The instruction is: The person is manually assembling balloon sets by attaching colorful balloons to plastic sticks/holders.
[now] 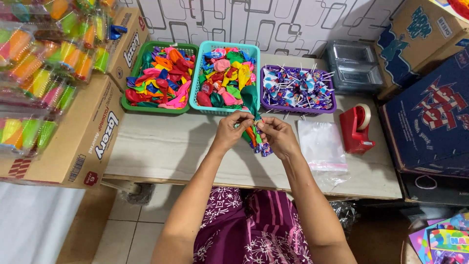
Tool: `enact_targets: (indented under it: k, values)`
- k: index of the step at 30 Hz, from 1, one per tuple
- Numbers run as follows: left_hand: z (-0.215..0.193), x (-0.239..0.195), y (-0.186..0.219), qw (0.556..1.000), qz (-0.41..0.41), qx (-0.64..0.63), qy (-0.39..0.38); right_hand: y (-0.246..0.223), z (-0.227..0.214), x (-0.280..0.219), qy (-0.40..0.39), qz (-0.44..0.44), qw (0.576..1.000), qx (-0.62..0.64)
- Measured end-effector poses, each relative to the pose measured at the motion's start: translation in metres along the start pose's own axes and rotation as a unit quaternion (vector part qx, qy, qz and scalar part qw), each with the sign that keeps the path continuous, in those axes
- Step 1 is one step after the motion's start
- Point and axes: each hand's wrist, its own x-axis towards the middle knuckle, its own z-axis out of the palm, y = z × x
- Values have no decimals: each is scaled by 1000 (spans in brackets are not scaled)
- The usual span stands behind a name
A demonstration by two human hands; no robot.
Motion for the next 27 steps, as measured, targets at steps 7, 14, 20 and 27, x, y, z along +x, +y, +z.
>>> enact_targets:
  k: [7,14,20,27]
  values:
    - [-3,-4,31,991,81,108,11,11,0,6,-12,23,999,35]
    - [-1,-13,43,952,194,235,22,7,25,-6,52,-20,997,49]
    - [2,-27,32,956,159,241,60,12,47,-14,77,-26,995,60]
    - [5,-28,6,990,-63,-57,110,35,58,-7,125,-56,990,27]
